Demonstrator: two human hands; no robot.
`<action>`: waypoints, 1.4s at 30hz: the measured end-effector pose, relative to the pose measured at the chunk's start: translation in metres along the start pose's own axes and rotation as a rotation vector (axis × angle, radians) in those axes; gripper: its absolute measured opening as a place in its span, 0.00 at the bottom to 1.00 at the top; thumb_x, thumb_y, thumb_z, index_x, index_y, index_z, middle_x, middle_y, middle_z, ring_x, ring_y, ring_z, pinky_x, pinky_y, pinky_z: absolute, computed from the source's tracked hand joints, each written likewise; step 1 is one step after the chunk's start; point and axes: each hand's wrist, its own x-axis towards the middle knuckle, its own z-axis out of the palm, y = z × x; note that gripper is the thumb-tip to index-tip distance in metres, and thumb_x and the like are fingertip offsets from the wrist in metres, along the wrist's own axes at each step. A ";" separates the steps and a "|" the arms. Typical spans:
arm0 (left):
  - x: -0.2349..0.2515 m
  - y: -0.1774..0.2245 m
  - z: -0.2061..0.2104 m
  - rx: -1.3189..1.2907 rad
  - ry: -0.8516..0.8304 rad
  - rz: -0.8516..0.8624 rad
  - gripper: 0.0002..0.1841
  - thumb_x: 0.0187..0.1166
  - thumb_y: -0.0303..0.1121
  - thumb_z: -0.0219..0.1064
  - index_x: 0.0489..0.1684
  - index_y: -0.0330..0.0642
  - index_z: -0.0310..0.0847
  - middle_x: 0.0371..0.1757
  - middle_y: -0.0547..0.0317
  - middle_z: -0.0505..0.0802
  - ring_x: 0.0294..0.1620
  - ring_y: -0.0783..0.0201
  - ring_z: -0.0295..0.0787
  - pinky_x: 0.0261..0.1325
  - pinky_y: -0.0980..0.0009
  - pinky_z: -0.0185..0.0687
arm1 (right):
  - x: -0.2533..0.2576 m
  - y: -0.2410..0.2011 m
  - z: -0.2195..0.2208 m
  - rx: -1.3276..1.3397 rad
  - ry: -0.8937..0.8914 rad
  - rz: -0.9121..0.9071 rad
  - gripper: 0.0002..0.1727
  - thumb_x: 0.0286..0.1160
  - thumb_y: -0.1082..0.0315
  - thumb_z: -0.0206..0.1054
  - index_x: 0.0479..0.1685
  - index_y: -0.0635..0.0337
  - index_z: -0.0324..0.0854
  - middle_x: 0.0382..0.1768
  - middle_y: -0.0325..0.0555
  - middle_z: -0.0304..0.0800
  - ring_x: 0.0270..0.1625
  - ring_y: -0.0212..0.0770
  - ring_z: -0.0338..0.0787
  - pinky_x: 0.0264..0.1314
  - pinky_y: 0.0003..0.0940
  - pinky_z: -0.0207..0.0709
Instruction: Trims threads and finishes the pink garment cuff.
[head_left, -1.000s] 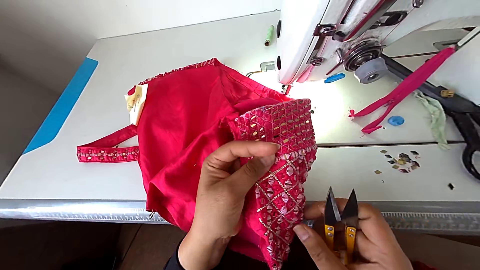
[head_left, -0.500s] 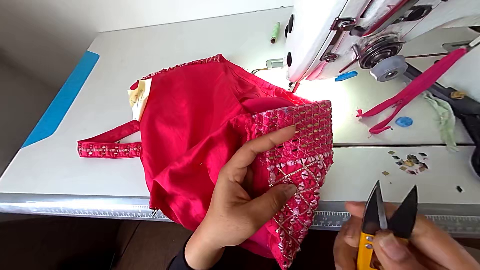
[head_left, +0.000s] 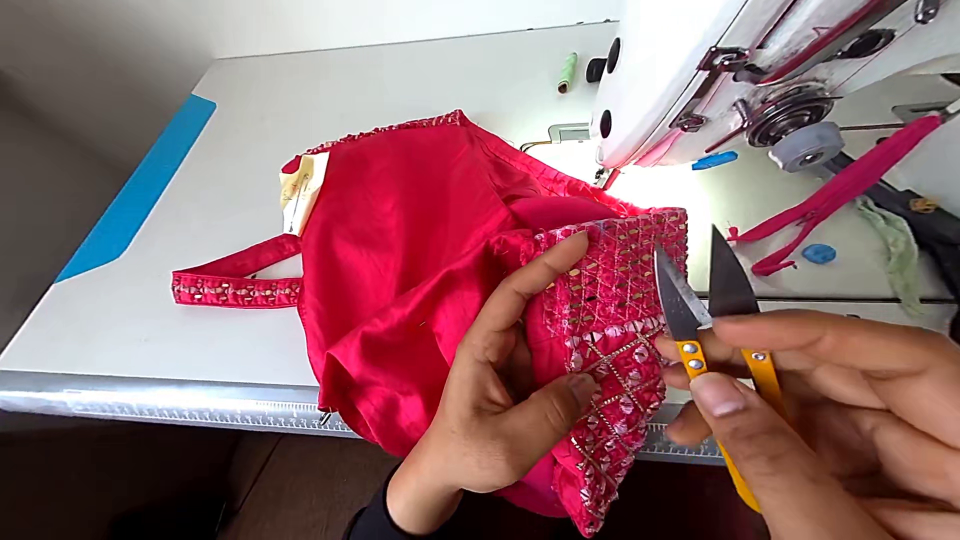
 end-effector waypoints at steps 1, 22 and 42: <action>0.000 0.000 0.000 0.002 -0.001 -0.002 0.44 0.67 0.11 0.58 0.92 0.42 0.54 0.74 0.49 0.82 0.59 0.68 0.89 0.59 0.72 0.89 | 0.001 0.000 0.000 -0.020 0.009 -0.011 0.14 0.81 0.69 0.65 0.62 0.49 0.79 0.49 0.26 0.92 0.45 0.22 0.91 0.42 0.15 0.86; 0.000 0.001 -0.001 0.008 -0.008 -0.001 0.45 0.65 0.10 0.56 0.92 0.42 0.53 0.72 0.51 0.83 0.58 0.70 0.89 0.57 0.75 0.89 | 0.011 0.009 0.012 -0.201 0.007 -0.121 0.18 0.75 0.71 0.67 0.64 0.58 0.85 0.52 0.36 0.84 0.42 0.22 0.84 0.39 0.13 0.82; 0.000 0.001 -0.001 -0.025 -0.008 0.001 0.46 0.65 0.09 0.55 0.93 0.41 0.50 0.74 0.48 0.81 0.61 0.67 0.89 0.60 0.71 0.89 | -0.041 0.015 -0.002 -0.156 -0.053 -0.069 0.13 0.80 0.67 0.67 0.59 0.60 0.85 0.55 0.42 0.84 0.54 0.20 0.84 0.51 0.09 0.78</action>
